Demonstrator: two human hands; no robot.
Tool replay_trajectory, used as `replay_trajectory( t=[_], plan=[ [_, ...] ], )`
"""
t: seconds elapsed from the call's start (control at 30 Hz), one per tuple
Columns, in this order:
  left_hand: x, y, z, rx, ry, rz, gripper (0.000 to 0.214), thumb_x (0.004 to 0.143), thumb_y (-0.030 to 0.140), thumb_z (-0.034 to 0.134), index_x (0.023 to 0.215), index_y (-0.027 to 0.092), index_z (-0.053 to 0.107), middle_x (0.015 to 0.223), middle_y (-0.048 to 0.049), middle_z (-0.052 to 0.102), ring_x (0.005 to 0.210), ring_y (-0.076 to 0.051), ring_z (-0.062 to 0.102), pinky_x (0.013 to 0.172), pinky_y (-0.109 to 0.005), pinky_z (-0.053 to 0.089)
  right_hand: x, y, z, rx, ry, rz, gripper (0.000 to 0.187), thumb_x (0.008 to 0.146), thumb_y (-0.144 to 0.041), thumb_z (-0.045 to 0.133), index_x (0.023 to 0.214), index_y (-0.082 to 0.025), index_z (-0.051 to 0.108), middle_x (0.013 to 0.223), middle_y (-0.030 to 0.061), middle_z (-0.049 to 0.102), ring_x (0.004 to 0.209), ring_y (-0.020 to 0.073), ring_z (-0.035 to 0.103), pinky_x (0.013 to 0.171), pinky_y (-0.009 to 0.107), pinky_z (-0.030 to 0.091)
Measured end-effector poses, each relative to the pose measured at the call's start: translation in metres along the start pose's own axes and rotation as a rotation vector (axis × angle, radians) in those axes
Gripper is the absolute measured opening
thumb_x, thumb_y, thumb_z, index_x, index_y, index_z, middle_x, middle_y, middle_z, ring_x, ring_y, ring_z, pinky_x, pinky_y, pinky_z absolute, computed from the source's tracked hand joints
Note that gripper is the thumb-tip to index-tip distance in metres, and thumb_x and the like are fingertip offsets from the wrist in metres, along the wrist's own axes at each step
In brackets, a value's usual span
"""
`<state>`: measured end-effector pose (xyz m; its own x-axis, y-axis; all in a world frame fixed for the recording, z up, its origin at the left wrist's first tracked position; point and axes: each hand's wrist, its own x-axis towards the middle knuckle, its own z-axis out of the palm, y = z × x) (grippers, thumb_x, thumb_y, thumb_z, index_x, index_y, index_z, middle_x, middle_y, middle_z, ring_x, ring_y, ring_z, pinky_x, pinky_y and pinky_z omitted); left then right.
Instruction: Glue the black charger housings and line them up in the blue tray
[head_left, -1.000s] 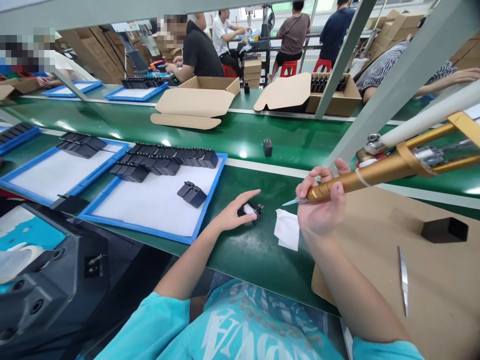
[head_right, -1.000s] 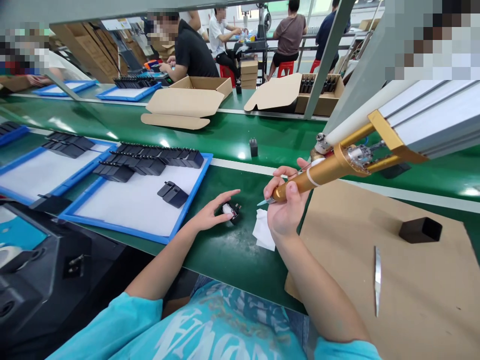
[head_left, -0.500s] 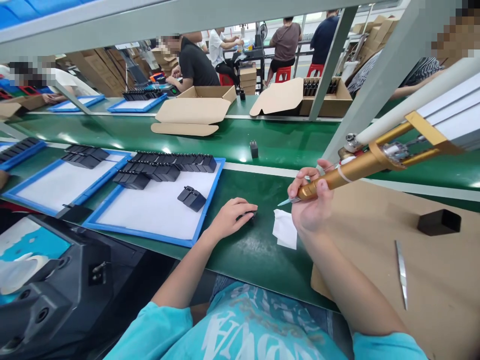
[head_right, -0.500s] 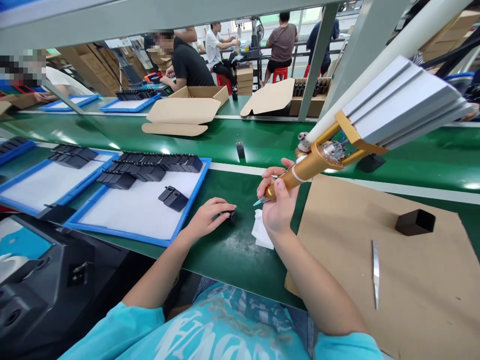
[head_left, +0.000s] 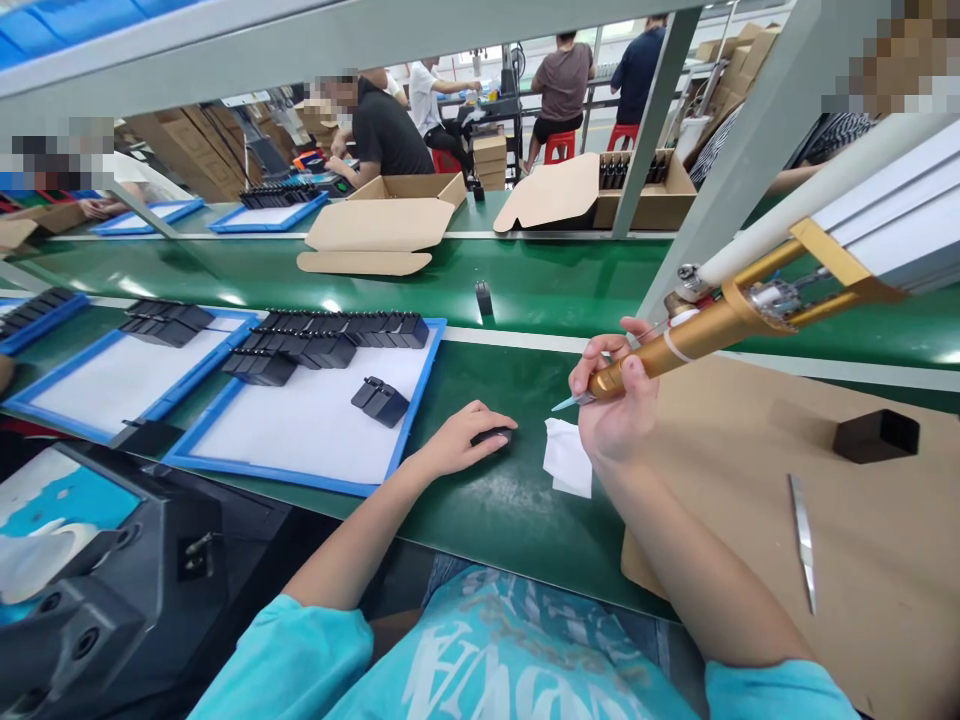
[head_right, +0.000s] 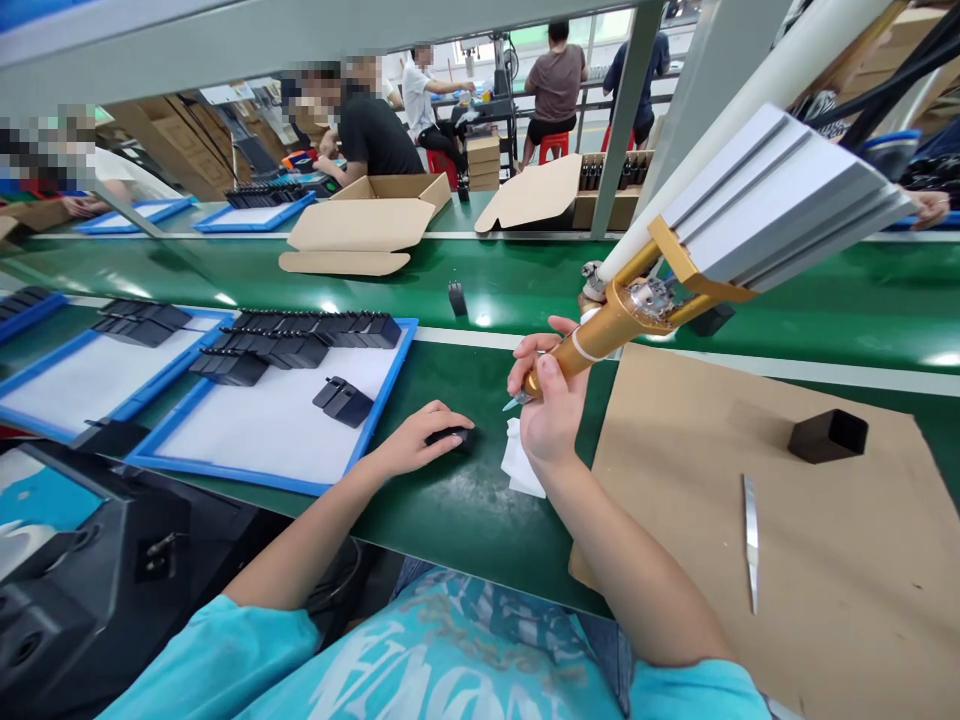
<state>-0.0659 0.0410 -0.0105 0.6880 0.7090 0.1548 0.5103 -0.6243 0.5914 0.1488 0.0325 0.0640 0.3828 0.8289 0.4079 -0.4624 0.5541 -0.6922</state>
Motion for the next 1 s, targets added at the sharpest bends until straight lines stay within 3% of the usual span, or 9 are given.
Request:
replay_trajectory(
  t=[0.17, 0.27, 0.37, 0.57, 0.77, 0.87, 1.0],
  plan=[
    [-0.007, 0.0, 0.014, 0.244, -0.001, -0.017, 0.044, 0.096, 0.041, 0.051, 0.136, 0.023, 0.049, 0.128, -0.0094, 0.063, 0.108, -0.026, 0.06, 0.093, -0.041, 0.047, 0.001, 0.0, 0.0, -0.022, 0.0, 0.01, 0.023, 0.083, -0.043, 0.055, 0.103, -0.03, 0.054, 0.077, -0.0037, 0.056, 0.047, 0.0089, 0.046, 0.047, 0.027, 0.034],
    [-0.01, 0.003, 0.016, 0.278, -0.019, -0.01, 0.047, 0.096, 0.039, 0.051, 0.139, 0.022, 0.044, 0.119, -0.0099, 0.065, 0.103, -0.025, 0.064, 0.086, -0.038, 0.049, 0.001, 0.0, -0.001, 0.013, 0.0, -0.002, 0.025, 0.082, -0.04, 0.056, 0.104, -0.029, 0.056, 0.076, -0.0039, 0.057, 0.045, 0.0091, 0.047, 0.044, 0.026, 0.033],
    [-0.018, 0.004, 0.006, 0.322, 0.018, -0.013, 0.047, 0.096, 0.041, 0.051, 0.139, 0.022, 0.045, 0.107, -0.0083, 0.067, 0.096, -0.024, 0.065, 0.083, -0.037, 0.047, 0.002, 0.0, -0.002, 0.011, 0.027, 0.004, 0.024, 0.08, -0.039, 0.058, 0.102, -0.029, 0.058, 0.074, -0.0037, 0.058, 0.044, 0.0096, 0.047, 0.043, 0.026, 0.032],
    [-0.065, -0.017, -0.045, 0.577, 0.536, -0.276, 0.045, 0.085, 0.048, 0.065, 0.122, 0.022, 0.061, 0.096, -0.0094, 0.069, 0.096, -0.029, 0.059, 0.092, -0.044, 0.041, 0.003, 0.0, -0.004, 0.01, 0.041, 0.033, 0.026, 0.077, -0.038, 0.059, 0.102, -0.03, 0.06, 0.074, -0.0033, 0.059, 0.045, 0.0106, 0.047, 0.044, 0.026, 0.034],
    [-0.103, -0.038, -0.105, 0.436, 0.862, -0.552, 0.05, 0.085, 0.049, 0.062, 0.128, 0.024, 0.056, 0.109, -0.0062, 0.066, 0.096, -0.024, 0.061, 0.09, -0.035, 0.048, 0.004, -0.001, -0.006, 0.004, 0.041, 0.036, 0.028, 0.076, -0.038, 0.06, 0.102, -0.028, 0.059, 0.073, -0.0029, 0.06, 0.045, 0.0118, 0.048, 0.044, 0.026, 0.034],
    [-0.105, -0.065, -0.12, 0.332, 0.839, -0.728, 0.051, 0.082, 0.049, 0.062, 0.127, 0.025, 0.057, 0.111, -0.0049, 0.066, 0.102, -0.025, 0.062, 0.092, -0.034, 0.048, 0.004, -0.001, -0.007, -0.002, 0.046, 0.04, 0.027, 0.076, -0.038, 0.06, 0.102, -0.029, 0.059, 0.074, -0.0031, 0.06, 0.046, 0.0116, 0.047, 0.044, 0.026, 0.034],
    [-0.106, -0.104, -0.122, 0.102, 0.623, -0.893, 0.059, 0.079, 0.057, 0.058, 0.126, 0.021, 0.06, 0.111, -0.0081, 0.068, 0.103, -0.027, 0.063, 0.094, -0.039, 0.049, 0.004, 0.001, -0.008, 0.009, 0.036, 0.028, 0.03, 0.078, -0.037, 0.06, 0.106, -0.028, 0.058, 0.077, -0.0023, 0.06, 0.046, 0.0107, 0.048, 0.045, 0.027, 0.036]
  ],
)
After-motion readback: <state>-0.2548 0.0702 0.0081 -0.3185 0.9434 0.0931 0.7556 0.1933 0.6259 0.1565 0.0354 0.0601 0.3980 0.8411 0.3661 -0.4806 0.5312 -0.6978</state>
